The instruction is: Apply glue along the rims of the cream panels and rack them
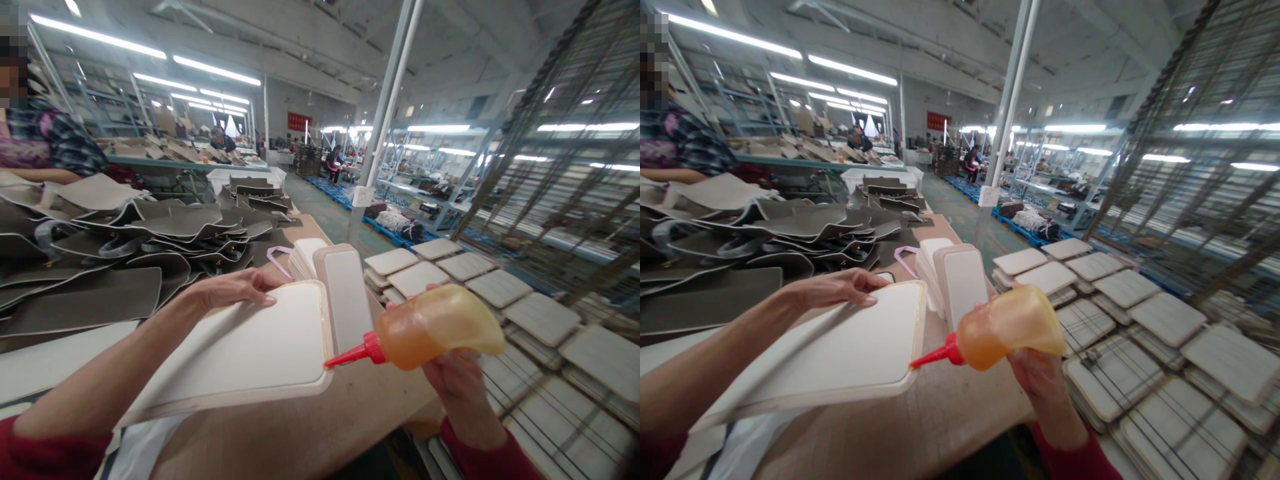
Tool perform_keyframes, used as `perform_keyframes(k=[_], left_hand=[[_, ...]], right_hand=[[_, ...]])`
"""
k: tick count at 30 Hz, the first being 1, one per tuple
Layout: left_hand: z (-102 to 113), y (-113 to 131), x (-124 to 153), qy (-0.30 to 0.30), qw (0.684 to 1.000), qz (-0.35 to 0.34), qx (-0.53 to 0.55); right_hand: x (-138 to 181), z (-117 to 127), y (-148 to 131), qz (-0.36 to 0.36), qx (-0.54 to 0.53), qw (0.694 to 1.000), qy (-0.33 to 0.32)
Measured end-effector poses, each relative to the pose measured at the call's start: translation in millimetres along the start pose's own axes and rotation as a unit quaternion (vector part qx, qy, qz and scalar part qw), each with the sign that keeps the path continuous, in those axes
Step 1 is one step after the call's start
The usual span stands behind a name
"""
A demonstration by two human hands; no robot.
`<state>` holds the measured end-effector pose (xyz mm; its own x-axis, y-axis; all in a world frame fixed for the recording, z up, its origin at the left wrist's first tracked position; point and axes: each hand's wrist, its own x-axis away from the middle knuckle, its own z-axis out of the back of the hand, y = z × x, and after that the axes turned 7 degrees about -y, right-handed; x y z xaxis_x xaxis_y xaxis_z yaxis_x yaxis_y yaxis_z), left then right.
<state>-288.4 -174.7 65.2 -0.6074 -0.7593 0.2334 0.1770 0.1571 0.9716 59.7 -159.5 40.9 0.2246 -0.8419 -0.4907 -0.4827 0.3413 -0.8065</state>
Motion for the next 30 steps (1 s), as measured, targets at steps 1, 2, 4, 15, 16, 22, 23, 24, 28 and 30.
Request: perform_keyframes(k=[1,2,4,15,16,22,23,24,28,30], left_hand=[[0.5,-0.6,0.3,0.001,1.000,0.000,0.000],[1.3,-1.6,0.5,0.003,1.000,0.000,0.000],[3.6,-4.3,0.5,0.008,1.000,0.000,0.001],[13.4,-22.8,-3.2,0.074,0.996,-0.026,0.033],[13.7,-24.7,-3.9,0.081,0.996,-0.029,0.038],[10.2,-32.7,-11.0,0.119,0.989,-0.039,0.075],[8.6,-33.5,-12.2,0.129,0.987,-0.039,0.083],[6.7,-34.3,-13.3,0.141,0.985,-0.038,0.090],[-2.1,-38.4,-16.4,0.175,0.978,-0.044,0.109],[-6.2,-41.1,-17.2,0.184,0.975,-0.047,0.112]], right_hand=[[0.4,0.4,0.4,0.003,0.008,1.000,0.002],[0.9,0.7,0.9,0.005,0.016,1.000,0.002],[2.3,1.8,2.1,0.007,0.031,0.999,0.004],[13.7,8.9,17.9,0.073,0.025,0.996,0.047],[15.3,8.9,19.9,0.079,0.030,0.995,0.060],[18.7,6.6,29.5,0.103,0.079,0.983,0.129],[17.4,4.8,30.3,0.104,0.074,0.983,0.133],[15.7,2.6,31.0,0.108,0.066,0.982,0.139],[7.3,-3.6,33.8,0.128,0.061,0.972,0.185],[4.1,-3.4,35.4,0.135,0.065,0.966,0.209]])
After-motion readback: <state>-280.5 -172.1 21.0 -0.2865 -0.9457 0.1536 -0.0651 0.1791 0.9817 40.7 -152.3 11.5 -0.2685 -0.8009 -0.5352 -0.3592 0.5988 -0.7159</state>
